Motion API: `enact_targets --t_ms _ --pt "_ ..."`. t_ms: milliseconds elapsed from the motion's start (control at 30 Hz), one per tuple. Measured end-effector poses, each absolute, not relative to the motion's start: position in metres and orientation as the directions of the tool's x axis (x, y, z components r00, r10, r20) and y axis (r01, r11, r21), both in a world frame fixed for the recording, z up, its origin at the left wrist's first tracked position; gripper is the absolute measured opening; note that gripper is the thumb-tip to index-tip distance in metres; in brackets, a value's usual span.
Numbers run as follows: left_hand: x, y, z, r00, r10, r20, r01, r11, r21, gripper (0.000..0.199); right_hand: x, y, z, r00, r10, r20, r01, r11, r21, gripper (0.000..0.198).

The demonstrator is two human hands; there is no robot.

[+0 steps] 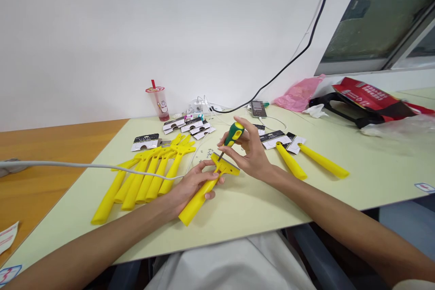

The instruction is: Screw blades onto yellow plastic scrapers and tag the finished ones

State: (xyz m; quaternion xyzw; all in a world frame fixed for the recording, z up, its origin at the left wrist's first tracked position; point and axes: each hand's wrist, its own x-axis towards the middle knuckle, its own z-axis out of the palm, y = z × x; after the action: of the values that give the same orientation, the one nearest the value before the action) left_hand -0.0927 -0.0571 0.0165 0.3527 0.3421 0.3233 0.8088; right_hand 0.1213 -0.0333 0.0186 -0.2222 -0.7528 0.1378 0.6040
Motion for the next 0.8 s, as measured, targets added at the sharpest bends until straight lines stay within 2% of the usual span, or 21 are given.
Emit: enact_targets --t_ms 233,433,600,800 --pt "-0.094 -0.055 0.014 0.556 0.76 -0.336 -0.292 0.557 0.777 0.056 0.125 -0.032 0.019 -0.258 0.52 0.814 0.127 0.854 -0.505 0.07" --pt "-0.094 -0.055 0.013 0.576 0.754 -0.316 -0.305 0.556 0.773 0.053 0.126 -0.031 0.017 -0.209 0.54 0.816 0.218 0.839 -0.499 0.077" --pt "-0.095 -0.052 0.007 0.571 0.765 -0.299 -0.32 0.542 0.777 0.052 0.125 -0.033 0.02 -0.294 0.513 0.807 0.134 0.858 -0.496 0.074" --pt "-0.095 -0.052 0.005 0.588 0.757 -0.286 -0.316 0.54 0.78 0.056 0.125 -0.033 0.018 -0.218 0.534 0.817 0.207 0.843 -0.496 0.078"
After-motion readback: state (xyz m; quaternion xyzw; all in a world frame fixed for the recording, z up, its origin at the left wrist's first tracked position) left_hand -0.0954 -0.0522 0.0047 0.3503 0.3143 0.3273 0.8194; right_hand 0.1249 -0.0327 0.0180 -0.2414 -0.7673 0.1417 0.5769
